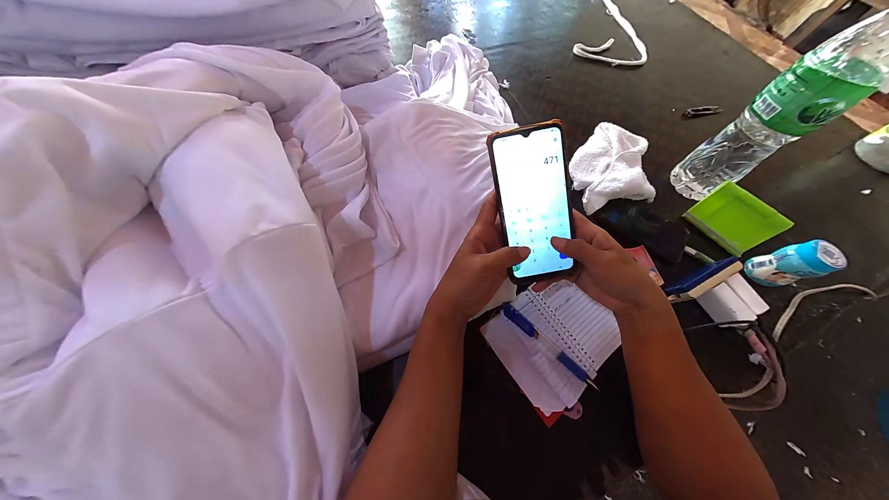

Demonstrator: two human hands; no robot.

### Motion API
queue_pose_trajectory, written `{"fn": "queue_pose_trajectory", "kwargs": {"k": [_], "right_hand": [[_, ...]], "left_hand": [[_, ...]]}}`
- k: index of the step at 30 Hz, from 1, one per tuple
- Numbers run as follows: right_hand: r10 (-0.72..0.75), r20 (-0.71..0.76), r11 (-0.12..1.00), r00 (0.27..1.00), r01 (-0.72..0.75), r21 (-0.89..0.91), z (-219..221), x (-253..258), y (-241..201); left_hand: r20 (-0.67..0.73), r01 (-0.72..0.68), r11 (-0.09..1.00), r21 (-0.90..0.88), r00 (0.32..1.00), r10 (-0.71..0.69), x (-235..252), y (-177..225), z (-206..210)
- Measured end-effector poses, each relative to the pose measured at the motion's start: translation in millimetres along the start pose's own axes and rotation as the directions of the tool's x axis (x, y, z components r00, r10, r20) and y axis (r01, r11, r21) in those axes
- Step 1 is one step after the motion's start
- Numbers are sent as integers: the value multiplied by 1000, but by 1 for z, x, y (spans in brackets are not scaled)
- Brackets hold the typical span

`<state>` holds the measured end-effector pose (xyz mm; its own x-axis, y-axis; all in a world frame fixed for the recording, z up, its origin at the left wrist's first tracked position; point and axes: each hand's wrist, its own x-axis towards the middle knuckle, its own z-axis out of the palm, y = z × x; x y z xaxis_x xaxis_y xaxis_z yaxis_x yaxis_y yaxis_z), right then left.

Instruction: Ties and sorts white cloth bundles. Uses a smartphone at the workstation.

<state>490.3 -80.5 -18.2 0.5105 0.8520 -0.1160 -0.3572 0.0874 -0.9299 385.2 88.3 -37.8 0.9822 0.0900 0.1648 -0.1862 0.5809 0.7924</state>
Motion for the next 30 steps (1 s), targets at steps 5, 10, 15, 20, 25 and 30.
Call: {"fn": "queue_pose_trajectory", "kwargs": {"k": [5, 10, 15, 20, 25, 30], "right_hand": [[6, -61, 1000, 998, -6, -6, 3, 3, 1], [17, -115, 1000, 993, -18, -9, 6, 4, 2], [2, -69, 1000, 998, -4, -23, 3, 3, 3], [-9, -9, 998, 1000, 8, -59, 1, 1, 1], [-25, 12, 998, 1000, 26, -54, -1, 1, 3], [-17, 2, 999, 1000, 17, -50, -1, 2, 3]], "left_hand": [[-4, -1, 1000, -9, 1000, 1, 0, 0, 0], [1, -4, 1000, -3, 1000, 4, 0, -1, -1], [-7, -4, 1000, -7, 1000, 4, 0, -1, 0], [-5, -4, 1000, 20, 1000, 4, 0, -1, 0], [-12, -3, 1000, 8, 1000, 3, 0, 0, 0], [-2, -1, 1000, 3, 1000, 1, 0, 0, 0]]}}
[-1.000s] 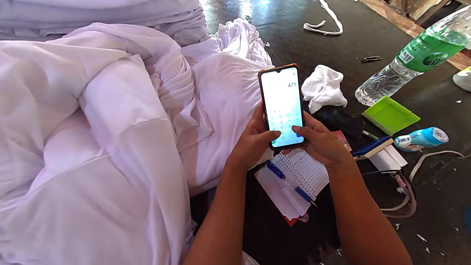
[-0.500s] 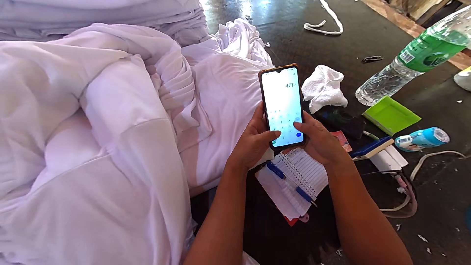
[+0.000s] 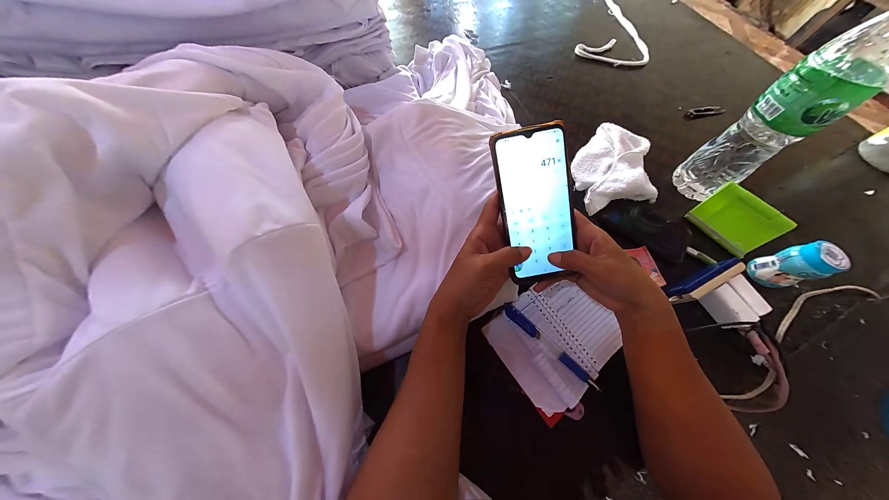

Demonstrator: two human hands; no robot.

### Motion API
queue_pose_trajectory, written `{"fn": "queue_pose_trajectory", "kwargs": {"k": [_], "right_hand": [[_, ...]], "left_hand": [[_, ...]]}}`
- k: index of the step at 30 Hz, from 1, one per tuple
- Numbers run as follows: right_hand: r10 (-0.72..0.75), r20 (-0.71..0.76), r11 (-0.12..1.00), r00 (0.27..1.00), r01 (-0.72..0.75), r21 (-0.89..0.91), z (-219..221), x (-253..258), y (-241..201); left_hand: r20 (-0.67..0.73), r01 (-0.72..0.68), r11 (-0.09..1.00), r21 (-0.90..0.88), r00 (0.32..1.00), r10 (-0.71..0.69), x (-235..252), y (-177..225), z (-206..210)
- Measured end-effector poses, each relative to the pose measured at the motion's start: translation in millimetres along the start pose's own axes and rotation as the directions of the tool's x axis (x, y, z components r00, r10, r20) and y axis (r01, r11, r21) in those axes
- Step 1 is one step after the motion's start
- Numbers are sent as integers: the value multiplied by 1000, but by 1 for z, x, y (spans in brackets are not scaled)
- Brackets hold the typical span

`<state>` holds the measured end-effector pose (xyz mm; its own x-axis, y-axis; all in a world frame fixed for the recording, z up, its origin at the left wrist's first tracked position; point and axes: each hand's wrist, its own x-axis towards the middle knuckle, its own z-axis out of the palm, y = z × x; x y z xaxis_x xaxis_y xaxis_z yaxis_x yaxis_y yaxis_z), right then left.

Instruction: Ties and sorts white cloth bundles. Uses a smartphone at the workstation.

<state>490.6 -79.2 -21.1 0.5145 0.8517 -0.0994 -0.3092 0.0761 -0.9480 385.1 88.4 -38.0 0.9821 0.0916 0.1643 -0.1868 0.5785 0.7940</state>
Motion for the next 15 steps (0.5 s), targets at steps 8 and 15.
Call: {"fn": "queue_pose_trajectory", "kwargs": {"k": [8, 15], "right_hand": [[-9, -7, 1000, 1000, 9, -4, 1, 0, 0], [-13, -139, 998, 990, 5, -58, 12, 2, 0]], "left_hand": [[5, -5, 1000, 3, 1000, 5, 0, 0, 0], [-2, -2, 1000, 12, 1000, 2, 0, 0, 1]]}}
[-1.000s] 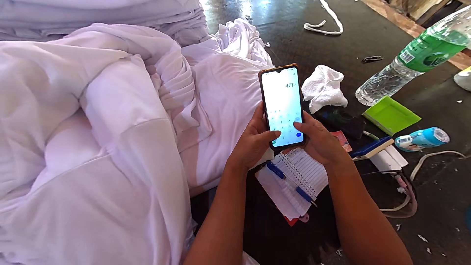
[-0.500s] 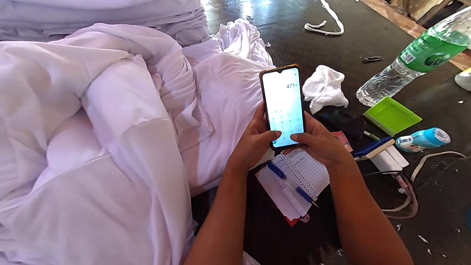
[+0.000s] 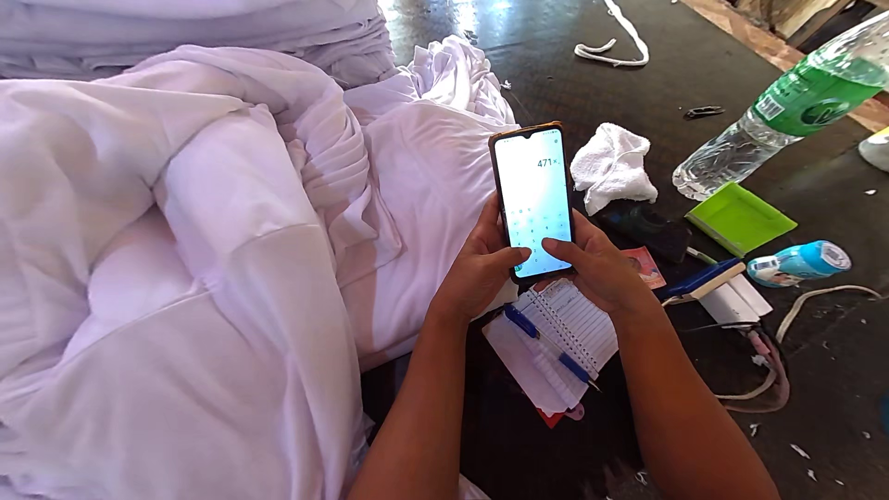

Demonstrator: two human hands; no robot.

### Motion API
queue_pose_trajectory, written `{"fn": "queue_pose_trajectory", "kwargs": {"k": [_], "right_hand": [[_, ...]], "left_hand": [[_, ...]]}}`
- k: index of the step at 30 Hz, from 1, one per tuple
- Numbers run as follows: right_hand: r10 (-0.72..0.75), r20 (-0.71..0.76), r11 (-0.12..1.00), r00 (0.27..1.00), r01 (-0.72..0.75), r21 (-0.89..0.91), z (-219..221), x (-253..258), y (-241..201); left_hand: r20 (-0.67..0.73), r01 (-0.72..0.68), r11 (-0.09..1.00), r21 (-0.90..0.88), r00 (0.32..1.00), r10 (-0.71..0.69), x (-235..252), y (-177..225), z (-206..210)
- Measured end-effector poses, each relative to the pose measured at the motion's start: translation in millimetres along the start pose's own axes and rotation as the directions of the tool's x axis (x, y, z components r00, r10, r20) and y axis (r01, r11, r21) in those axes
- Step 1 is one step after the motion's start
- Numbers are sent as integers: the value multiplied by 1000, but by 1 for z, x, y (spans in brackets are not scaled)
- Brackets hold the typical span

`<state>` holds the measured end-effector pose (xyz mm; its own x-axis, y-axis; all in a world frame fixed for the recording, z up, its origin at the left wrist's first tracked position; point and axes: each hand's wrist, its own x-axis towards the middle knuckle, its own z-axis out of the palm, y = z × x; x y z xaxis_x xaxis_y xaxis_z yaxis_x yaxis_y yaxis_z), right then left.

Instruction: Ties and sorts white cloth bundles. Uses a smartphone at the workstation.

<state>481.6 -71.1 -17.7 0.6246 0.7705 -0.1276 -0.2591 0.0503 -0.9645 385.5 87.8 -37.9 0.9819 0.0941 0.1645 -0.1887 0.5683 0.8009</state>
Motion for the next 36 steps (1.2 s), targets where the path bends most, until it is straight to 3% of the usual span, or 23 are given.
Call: {"fn": "queue_pose_trajectory", "kwargs": {"k": [7, 29, 36], "right_hand": [[-30, -197, 995, 980, 11, -99, 15, 2, 4], [15, 64, 1000, 998, -14, -22, -4, 0, 1], [32, 83, 998, 996, -27, -60, -4, -2, -2]], "left_hand": [[-3, 5, 999, 32, 1000, -5, 0, 0, 1], [-30, 7, 1000, 11, 1000, -6, 0, 1, 2], [-51, 28, 1000, 11, 998, -28, 0, 2, 3]]}}
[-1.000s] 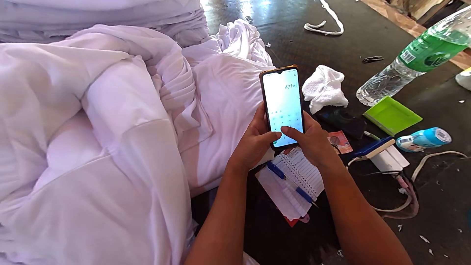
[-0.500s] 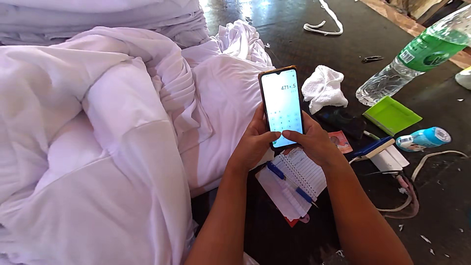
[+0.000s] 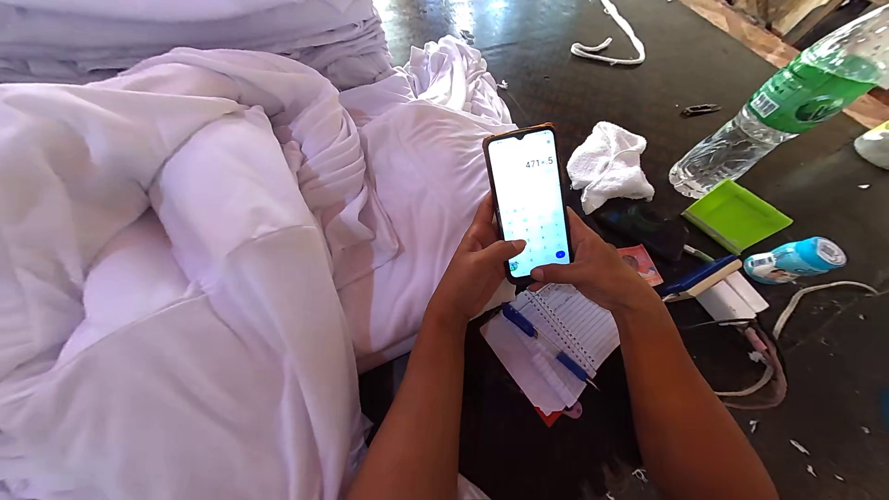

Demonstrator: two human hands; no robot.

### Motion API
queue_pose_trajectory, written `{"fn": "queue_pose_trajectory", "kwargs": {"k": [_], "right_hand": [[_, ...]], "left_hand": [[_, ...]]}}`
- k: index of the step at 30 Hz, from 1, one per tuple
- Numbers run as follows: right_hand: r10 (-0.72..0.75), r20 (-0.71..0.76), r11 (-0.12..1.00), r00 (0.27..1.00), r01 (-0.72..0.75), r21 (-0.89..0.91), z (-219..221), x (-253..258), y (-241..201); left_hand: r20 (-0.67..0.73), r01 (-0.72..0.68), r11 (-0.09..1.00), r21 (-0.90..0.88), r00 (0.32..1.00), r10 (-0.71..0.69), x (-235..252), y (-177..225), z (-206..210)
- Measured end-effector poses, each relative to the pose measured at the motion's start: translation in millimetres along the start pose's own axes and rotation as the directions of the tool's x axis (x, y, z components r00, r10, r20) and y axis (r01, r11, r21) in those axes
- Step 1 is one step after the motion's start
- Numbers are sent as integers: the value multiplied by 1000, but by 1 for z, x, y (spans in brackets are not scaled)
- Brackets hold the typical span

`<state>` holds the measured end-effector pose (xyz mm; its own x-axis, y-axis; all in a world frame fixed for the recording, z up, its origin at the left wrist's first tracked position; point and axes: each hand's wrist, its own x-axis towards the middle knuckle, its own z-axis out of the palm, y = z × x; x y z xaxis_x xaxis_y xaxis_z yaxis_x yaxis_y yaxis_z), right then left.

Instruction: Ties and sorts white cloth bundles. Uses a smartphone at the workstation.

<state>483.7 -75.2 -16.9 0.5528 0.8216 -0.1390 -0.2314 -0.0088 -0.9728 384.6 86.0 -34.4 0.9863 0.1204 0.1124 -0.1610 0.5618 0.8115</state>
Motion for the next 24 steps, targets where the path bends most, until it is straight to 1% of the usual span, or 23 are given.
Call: {"fn": "queue_pose_trajectory", "kwargs": {"k": [10, 18, 21, 23, 24], "right_hand": [[2, 33, 1000, 999, -3, 28, -3, 2, 2], [-1, 103, 989, 995, -14, 147, -8, 7, 8], [-17, 126, 976, 992, -10, 216, -10, 9, 13], [-37, 132, 955, 991, -4, 296, -11, 10, 16], [-42, 127, 947, 991, -1, 323, -11, 11, 16]], "left_hand": [[1, -1, 1000, -6, 1000, 1, 0, 1, 1], [-10, 4, 999, 35, 1000, -4, 0, 3, 1], [-53, 24, 987, 162, 998, -15, 1, 7, 7], [-133, 63, 946, 318, 991, -21, 0, 13, 16], [-193, 91, 904, 417, 981, -9, -1, 17, 22]]}}
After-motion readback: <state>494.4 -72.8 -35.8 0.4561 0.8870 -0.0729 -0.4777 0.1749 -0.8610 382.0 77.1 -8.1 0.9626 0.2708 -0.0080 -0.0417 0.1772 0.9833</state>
